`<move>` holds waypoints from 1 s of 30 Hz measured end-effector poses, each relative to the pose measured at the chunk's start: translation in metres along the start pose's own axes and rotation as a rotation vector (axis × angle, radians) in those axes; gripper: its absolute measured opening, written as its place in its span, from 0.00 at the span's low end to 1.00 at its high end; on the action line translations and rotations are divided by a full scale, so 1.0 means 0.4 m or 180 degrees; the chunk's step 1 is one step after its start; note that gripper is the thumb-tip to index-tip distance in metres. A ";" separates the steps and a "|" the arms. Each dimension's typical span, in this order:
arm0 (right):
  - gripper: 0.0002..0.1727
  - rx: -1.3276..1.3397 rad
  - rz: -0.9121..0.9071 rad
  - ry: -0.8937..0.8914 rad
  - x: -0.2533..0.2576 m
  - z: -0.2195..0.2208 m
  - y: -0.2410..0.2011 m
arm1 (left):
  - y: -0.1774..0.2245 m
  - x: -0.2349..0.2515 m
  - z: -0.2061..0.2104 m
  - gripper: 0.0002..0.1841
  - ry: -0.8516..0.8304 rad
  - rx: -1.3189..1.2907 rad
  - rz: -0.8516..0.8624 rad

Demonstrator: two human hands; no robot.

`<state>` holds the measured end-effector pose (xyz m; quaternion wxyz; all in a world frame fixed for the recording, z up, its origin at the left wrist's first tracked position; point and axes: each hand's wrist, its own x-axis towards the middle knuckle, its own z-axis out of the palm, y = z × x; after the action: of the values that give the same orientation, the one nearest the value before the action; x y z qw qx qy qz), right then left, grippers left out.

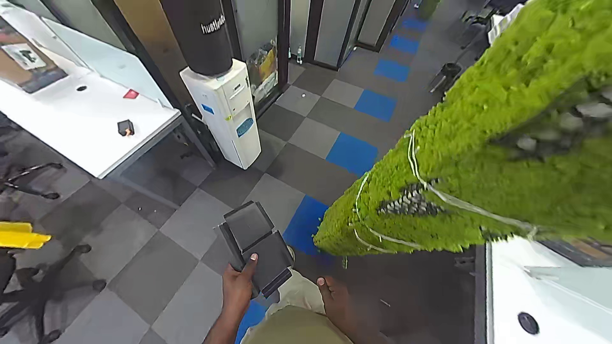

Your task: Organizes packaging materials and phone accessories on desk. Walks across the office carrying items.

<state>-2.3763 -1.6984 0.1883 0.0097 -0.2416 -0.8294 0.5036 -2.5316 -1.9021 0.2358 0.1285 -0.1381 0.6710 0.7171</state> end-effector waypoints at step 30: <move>0.46 0.4449 0.3656 0.3369 1.159 -0.241 0.213 | 0.485 1.300 1.186 0.21 -0.2358 0.1703 0.0727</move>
<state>-2.7276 -1.3960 0.0588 0.2682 -0.7292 -0.0042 0.6296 -3.0985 -1.4424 0.2520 0.3105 0.2398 0.7521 0.5295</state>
